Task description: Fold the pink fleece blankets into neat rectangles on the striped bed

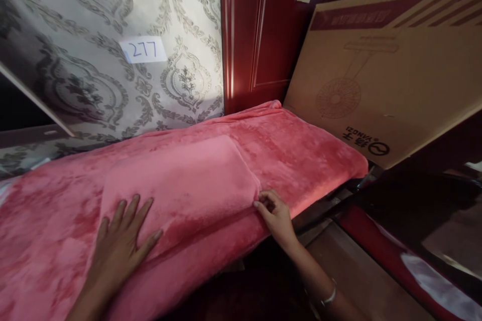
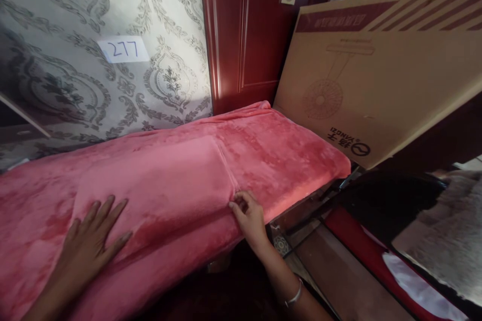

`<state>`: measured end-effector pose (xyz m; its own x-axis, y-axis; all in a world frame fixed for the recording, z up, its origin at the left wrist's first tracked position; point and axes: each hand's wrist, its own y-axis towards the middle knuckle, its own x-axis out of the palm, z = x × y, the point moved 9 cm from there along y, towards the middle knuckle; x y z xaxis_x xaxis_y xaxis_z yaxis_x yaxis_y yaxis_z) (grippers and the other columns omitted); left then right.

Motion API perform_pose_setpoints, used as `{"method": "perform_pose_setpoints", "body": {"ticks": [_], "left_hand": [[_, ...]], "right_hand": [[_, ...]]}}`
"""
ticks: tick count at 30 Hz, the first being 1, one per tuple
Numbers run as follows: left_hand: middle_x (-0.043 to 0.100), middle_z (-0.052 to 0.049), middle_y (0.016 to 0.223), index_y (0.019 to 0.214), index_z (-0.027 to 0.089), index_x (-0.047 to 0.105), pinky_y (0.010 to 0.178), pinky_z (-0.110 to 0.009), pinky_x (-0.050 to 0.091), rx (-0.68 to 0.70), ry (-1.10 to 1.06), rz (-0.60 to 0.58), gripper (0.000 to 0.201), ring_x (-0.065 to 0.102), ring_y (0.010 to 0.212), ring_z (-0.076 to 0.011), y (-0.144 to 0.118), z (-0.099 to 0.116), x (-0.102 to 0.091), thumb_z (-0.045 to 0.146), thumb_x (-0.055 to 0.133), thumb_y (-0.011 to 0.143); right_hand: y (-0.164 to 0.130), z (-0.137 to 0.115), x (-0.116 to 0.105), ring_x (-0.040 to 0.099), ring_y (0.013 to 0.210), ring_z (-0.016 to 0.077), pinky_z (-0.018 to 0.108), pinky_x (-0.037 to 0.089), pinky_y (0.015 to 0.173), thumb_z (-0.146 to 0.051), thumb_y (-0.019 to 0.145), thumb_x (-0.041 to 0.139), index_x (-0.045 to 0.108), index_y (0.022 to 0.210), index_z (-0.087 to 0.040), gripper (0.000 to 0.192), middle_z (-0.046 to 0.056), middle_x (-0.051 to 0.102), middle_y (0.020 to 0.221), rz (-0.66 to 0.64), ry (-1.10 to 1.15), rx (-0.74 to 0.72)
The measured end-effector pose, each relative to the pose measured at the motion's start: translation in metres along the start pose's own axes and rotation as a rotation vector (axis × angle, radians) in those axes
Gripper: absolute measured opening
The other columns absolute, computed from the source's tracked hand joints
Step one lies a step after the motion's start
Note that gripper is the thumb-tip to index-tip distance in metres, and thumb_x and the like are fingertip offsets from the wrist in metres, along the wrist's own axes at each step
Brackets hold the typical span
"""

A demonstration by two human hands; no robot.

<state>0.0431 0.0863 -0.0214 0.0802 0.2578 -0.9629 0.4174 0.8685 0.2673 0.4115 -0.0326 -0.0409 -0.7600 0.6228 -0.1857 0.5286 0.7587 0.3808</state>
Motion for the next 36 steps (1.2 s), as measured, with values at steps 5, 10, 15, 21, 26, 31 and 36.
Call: {"method": "perform_pose_setpoints", "body": {"ticks": [5, 10, 15, 21, 26, 31, 36], "left_hand": [[0.036, -0.015, 0.160, 0.149, 0.018, 0.047, 0.114, -0.065, 0.026, 0.012, -0.041, 0.011, 0.066, 0.023, 0.150, -0.0393, 0.000, 0.001, -0.003, 0.050, 0.035, 0.092], [0.036, -0.014, 0.160, 0.149, 0.020, 0.046, 0.115, -0.064, 0.025, 0.006, -0.048, 0.014, 0.065, 0.022, 0.151, -0.0384, 0.000, 0.001, -0.005, 0.050, 0.037, 0.093], [0.035, -0.015, 0.161, 0.150, 0.018, 0.045, 0.116, -0.063, 0.024, 0.007, -0.057, -0.014, 0.067, 0.021, 0.151, -0.0393, -0.001, 0.002, -0.005, 0.052, 0.040, 0.092], [0.039, -0.015, 0.159, 0.149, 0.019, 0.046, 0.116, -0.062, 0.024, 0.009, -0.050, 0.011, 0.061, 0.023, 0.150, -0.0390, -0.002, 0.005, -0.009, 0.046, 0.039, 0.095], [0.037, -0.016, 0.159, 0.148, 0.017, 0.048, 0.116, -0.063, 0.024, 0.020, -0.038, 0.023, 0.065, 0.023, 0.150, -0.0389, -0.002, 0.004, -0.008, 0.050, 0.037, 0.093], [0.035, -0.015, 0.161, 0.149, 0.017, 0.046, 0.116, -0.064, 0.024, 0.014, -0.065, -0.006, 0.069, 0.022, 0.150, -0.0391, -0.002, 0.001, -0.004, 0.054, 0.040, 0.092], [0.035, -0.013, 0.161, 0.149, 0.020, 0.047, 0.117, -0.062, 0.022, 0.010, -0.091, 0.007, 0.068, 0.022, 0.151, -0.0378, -0.003, 0.000, -0.003, 0.055, 0.042, 0.091]], "right_hand": [[0.011, 0.016, -0.017, 0.057, 0.053, 0.0163, 0.027, 0.045, 0.056, -0.047, 0.087, 0.058, 0.056, 0.077, -0.024, 0.025, -0.003, 0.059, 0.058, -0.006, 0.031, 0.099], [0.011, 0.027, -0.019, 0.056, 0.047, 0.0161, 0.026, 0.045, 0.052, -0.052, 0.086, 0.057, 0.053, 0.078, -0.024, 0.028, -0.004, 0.057, 0.051, -0.058, -0.012, 0.133], [0.010, 0.022, -0.021, 0.059, 0.057, 0.0164, 0.027, 0.047, 0.057, -0.049, 0.085, 0.059, 0.058, 0.079, -0.023, 0.027, -0.001, 0.061, 0.064, -0.057, -0.048, 0.084], [0.011, -0.016, -0.021, 0.061, 0.088, 0.0217, 0.034, 0.052, 0.080, -0.043, 0.086, 0.064, 0.065, 0.081, -0.023, 0.021, 0.006, 0.064, 0.094, 0.038, -0.176, -0.166], [0.014, -0.022, -0.017, 0.060, 0.082, 0.0209, 0.034, 0.051, 0.076, -0.044, 0.087, 0.062, 0.059, 0.073, -0.024, 0.024, 0.005, 0.063, 0.087, 0.052, -0.189, -0.178], [0.016, 0.014, -0.021, 0.050, 0.058, 0.0150, 0.026, 0.042, 0.057, -0.054, 0.083, 0.062, 0.056, 0.067, -0.023, 0.035, -0.002, 0.056, 0.063, 0.027, -0.076, 0.015], [0.016, 0.026, -0.019, 0.052, 0.057, 0.0154, 0.026, 0.044, 0.054, -0.057, 0.081, 0.063, 0.056, 0.066, -0.023, 0.039, -0.002, 0.056, 0.061, -0.090, -0.096, 0.057]]}}
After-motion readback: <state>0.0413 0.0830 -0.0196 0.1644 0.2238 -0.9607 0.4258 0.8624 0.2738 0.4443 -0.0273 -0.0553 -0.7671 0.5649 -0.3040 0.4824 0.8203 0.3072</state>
